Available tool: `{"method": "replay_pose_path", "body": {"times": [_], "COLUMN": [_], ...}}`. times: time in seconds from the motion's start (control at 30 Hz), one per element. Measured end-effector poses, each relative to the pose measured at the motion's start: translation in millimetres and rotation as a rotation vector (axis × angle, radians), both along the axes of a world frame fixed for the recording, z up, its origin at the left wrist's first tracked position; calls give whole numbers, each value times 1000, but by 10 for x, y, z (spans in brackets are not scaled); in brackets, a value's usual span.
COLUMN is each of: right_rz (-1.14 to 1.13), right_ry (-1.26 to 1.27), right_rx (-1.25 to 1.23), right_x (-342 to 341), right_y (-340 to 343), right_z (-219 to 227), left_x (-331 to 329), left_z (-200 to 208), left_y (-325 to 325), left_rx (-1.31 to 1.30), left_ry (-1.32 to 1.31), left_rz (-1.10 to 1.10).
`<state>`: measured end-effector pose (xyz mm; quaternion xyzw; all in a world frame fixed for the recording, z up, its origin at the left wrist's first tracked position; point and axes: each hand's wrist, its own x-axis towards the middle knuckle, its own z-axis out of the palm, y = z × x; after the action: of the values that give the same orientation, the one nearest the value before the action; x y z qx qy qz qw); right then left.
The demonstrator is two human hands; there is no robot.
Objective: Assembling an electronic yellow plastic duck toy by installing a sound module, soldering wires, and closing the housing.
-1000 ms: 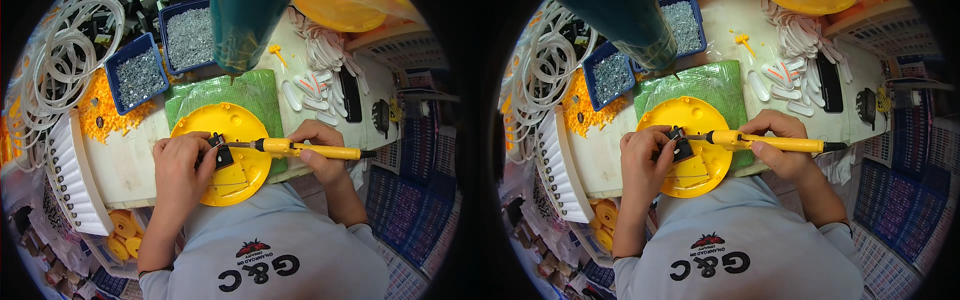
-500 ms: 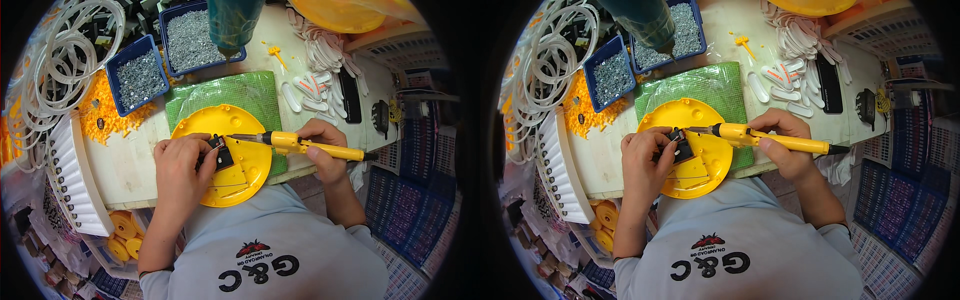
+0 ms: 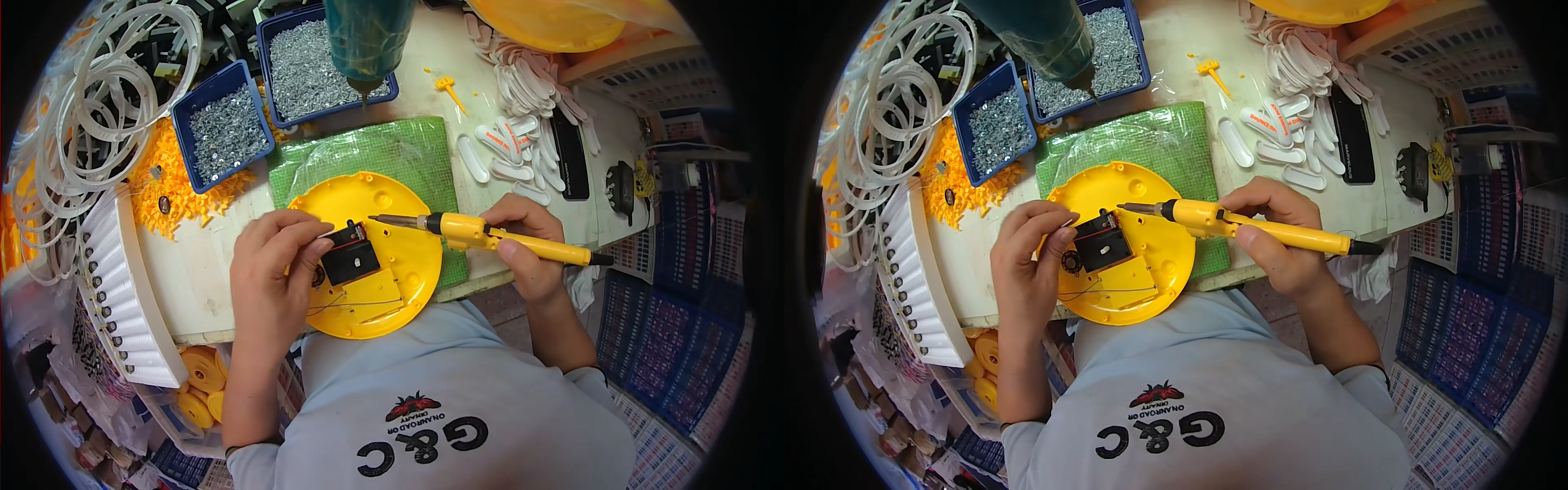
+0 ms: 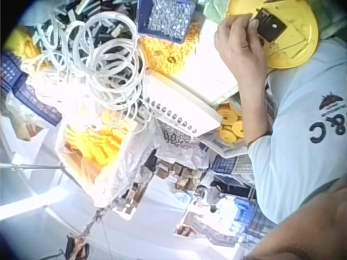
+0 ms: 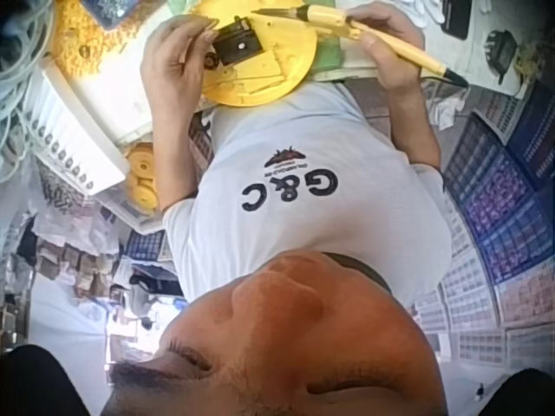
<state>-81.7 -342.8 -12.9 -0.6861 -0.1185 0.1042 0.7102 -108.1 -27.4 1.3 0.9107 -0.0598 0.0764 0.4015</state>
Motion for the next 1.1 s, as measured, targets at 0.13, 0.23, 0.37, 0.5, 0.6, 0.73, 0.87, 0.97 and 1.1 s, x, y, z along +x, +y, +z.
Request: {"method": "replay_pose_path", "body": {"times": [0.13, 0.23, 0.37, 0.5, 0.6, 0.73, 0.87, 0.97, 1.1], "right_rz": [-18, -15, -7, -9, 2, 39, 39, 32, 41], "right_ry": [14, -2, 7, -3, -43, -125, -166, -159, -190], "right_rx": [8, 9, 12, 10, -19, -74, -87, -84, -95], "right_x": [-17, -23, -31, -37, -26, 4, -3, -6, -5], "right_y": [0, 28, 50, 59, 77, 114, 116, 116, 120], "right_z": [-18, -2, 20, 17, -4, -23, -27, -27, -34], "left_x": [21, 23, 33, 50, 51, 52, 58, 58, 55], "left_z": [-3, -61, -76, -102, -110, -124, -117, -113, -116], "left_y": [-61, -106, -138, -158, -163, -154, -154, -158, -156], "left_rx": [60, 122, 218, 232, 227, 220, 216, 220, 219], "left_ry": [6, -10, -80, -107, -86, -81, -77, -62, -60], "left_rz": [0, -27, -63, -58, -53, -44, -51, -49, -44]}}
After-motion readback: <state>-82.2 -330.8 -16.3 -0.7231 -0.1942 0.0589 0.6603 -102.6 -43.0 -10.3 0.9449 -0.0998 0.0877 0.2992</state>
